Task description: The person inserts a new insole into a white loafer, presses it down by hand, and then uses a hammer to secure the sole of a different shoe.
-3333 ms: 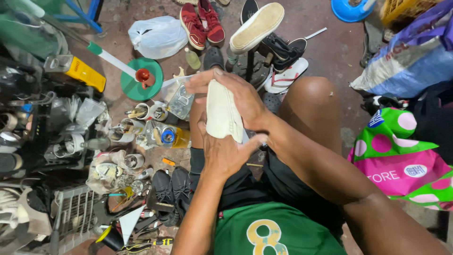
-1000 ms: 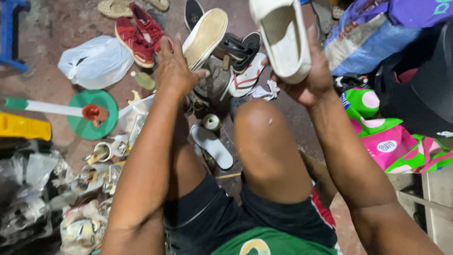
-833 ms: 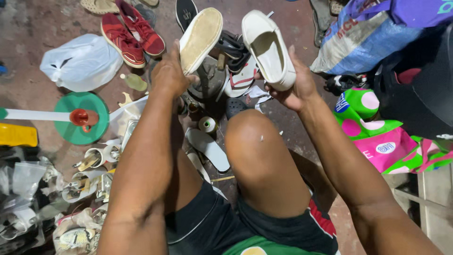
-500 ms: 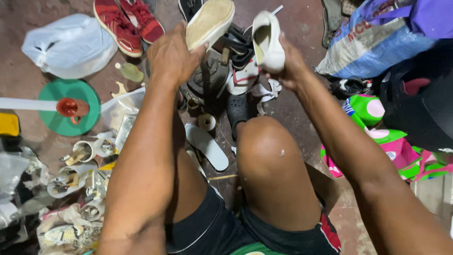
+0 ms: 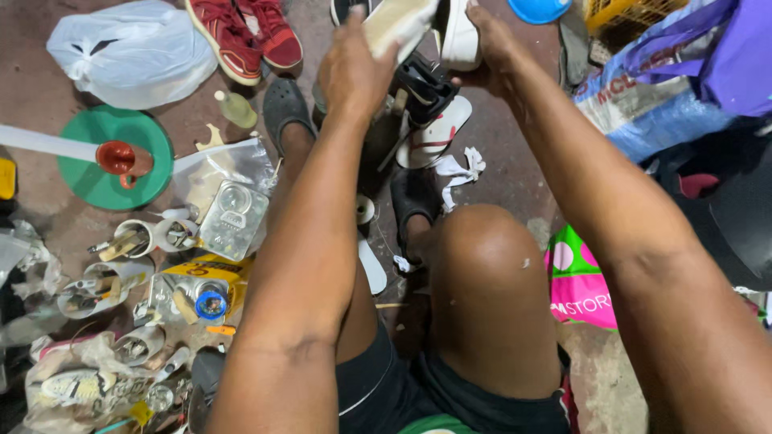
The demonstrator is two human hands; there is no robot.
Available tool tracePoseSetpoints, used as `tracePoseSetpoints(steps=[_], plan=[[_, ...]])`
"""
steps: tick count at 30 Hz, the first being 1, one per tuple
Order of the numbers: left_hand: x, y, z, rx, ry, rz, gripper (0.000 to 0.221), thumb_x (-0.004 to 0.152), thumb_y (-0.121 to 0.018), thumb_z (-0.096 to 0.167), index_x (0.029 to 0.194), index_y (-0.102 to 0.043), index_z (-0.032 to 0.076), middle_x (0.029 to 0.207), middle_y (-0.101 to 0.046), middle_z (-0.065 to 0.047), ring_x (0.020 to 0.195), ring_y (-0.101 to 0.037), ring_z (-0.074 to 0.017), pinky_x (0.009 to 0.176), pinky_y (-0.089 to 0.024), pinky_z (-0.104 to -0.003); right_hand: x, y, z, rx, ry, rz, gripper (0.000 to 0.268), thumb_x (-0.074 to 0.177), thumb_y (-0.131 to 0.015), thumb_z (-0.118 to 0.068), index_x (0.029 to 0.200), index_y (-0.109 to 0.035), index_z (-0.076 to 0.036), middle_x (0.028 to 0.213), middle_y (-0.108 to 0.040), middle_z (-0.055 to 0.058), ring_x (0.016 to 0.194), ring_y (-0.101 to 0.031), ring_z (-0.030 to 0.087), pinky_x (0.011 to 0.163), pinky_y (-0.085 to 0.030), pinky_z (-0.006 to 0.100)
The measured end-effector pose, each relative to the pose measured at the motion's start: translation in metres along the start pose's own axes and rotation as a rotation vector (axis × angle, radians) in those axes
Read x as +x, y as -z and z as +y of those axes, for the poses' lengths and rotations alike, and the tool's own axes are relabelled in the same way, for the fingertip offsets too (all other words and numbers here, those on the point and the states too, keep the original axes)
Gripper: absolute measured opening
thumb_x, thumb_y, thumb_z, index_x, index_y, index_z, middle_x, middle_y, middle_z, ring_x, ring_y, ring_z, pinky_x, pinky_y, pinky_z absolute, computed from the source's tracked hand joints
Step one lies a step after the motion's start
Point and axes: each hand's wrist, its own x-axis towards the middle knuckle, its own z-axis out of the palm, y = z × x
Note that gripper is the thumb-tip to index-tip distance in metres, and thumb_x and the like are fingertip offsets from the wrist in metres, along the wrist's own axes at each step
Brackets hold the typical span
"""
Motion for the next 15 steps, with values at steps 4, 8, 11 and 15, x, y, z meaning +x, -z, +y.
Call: tracePoseSetpoints(steps=[4,8,11,15], plan=[[-0.010,-0.011,0.005,0.059,-0.044,-0.049,0.075,0.086,-0.075,0.047,0.144,-0.047,0.009,0.119,-0.064,-0.020,0.105,-0.066,-0.0409,0.087,-0.051,-0.052,0.007,-0.012,-0.017,-0.100,-0.029,0.058,0.049,0.100,-0.041,-0.060,0.113,-0.069,-0.022,0.091,-0.076,-0.002,0.081,-0.076,0.014,0.056,-0.062,0.033],[-0.004,-0.023,0.010,-0.094,0.051,0.120,0.071,0.086,-0.077,0.047,0.140,-0.051,0.010,0.118,-0.066,-0.020,0.106,-0.067,-0.0411,0.089,-0.053,-0.051,0.012,0.003,-0.019,-0.108,-0.024,0.079,0.047,0.102,-0.043,-0.061,0.108,-0.071,-0.023,0.088,-0.074,-0.002,0.079,-0.074,0.013,0.055,-0.060,0.030],[0.001,-0.031,0.003,-0.061,0.021,0.044,0.062,0.091,-0.077,0.050,0.133,-0.056,0.010,0.119,-0.066,-0.019,0.109,-0.065,-0.0425,0.090,-0.052,-0.053,0.023,0.020,-0.002,-0.114,-0.055,0.061,0.046,0.103,-0.047,-0.061,0.110,-0.070,-0.021,0.086,-0.072,0.000,0.077,-0.074,0.015,0.055,-0.061,0.033],[0.019,-0.032,-0.007,0.113,-0.442,-0.023,0.058,0.089,-0.075,0.047,0.127,-0.061,0.006,0.112,-0.067,-0.023,0.102,-0.066,-0.0448,0.082,-0.053,-0.053,0.040,0.017,-0.009,-0.013,0.007,-0.016,0.047,0.105,-0.045,-0.054,0.111,-0.069,-0.014,0.087,-0.075,0.006,0.072,-0.073,0.018,0.056,-0.059,0.032]])
